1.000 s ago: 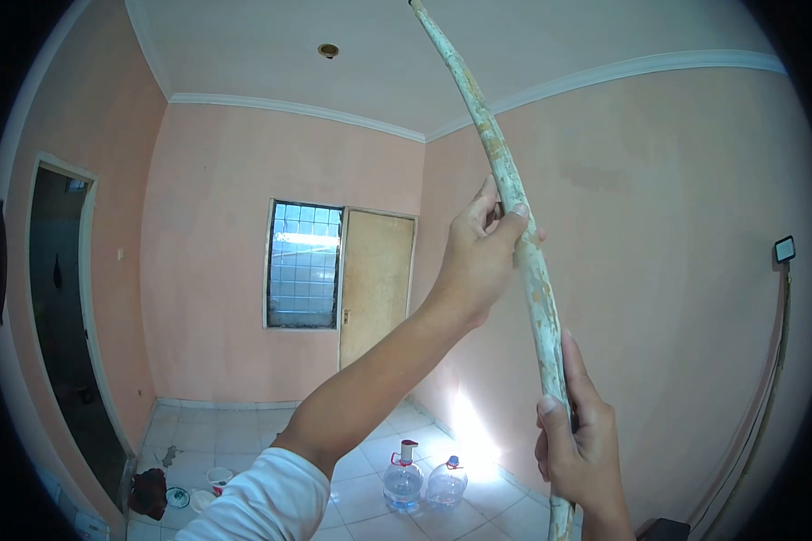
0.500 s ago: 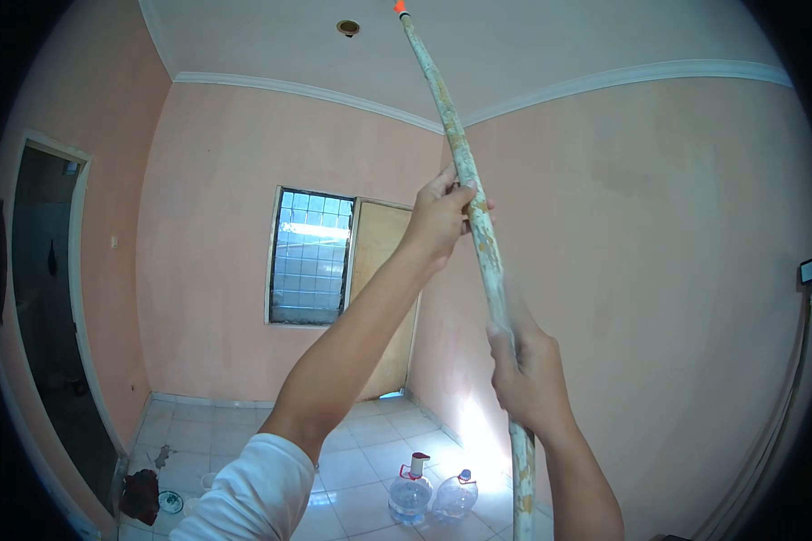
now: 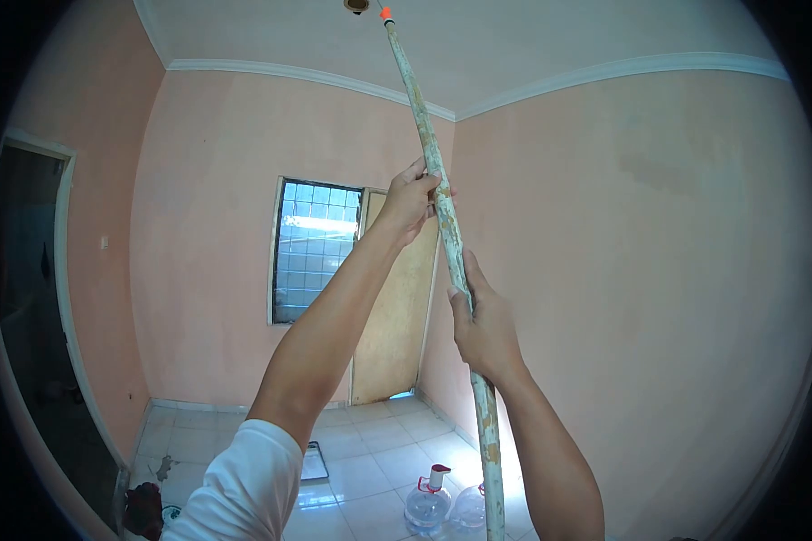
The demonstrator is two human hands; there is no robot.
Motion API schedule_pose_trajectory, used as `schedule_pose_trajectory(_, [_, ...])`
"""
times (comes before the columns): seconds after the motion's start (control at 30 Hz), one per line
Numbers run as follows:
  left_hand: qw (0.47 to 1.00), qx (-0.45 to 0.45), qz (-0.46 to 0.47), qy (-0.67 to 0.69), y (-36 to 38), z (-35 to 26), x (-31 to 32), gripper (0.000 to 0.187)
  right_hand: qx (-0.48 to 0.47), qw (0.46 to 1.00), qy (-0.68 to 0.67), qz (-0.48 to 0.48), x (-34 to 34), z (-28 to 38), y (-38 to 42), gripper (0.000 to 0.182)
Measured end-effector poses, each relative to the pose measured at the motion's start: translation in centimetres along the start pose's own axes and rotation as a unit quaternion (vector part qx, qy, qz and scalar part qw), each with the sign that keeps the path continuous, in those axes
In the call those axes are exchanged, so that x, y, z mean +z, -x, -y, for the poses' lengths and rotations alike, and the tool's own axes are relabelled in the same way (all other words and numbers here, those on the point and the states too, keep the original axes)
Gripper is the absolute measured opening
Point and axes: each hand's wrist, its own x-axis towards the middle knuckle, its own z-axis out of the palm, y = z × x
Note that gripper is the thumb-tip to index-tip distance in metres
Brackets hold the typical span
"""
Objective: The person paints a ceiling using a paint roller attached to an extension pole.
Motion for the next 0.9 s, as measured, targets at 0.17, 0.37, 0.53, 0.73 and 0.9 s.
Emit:
schedule_pose_trajectory(0.17, [1.0,0.002,-0.016,-0.005,-1.4,1.1,-0.2,0.039,0.026,0.999,-0.031,0.016,-0.2,-0.6,-1.1,0.061])
schedule_pose_trajectory(0.37, [0.999,0.006,-0.015,-0.034,-1.3,1.3,-0.1,0.045,0.044,0.996,-0.079,0.027,-0.4,-0.6,-1.3,0.062])
schedule_pose_trajectory(0.53, [0.999,0.005,0.0,-0.051,2.7,5.5,0.0,0.058,0.058,0.994,-0.087,0.013,1.4,-4.9,3.0,0.061])
schedule_pose_trajectory(0.73, [0.999,0.0,0.0,-0.051,3.5,5.0,2.5,0.058,0.079,0.99,-0.117,0.016,-0.1,-4.8,3.5,0.063])
schedule_pose_trajectory(0.9, [0.998,0.0,-0.005,-0.07,2.8,5.4,2.2,0.053,0.08,0.986,-0.142,0.022,-0.2,-5.3,3.1,0.06])
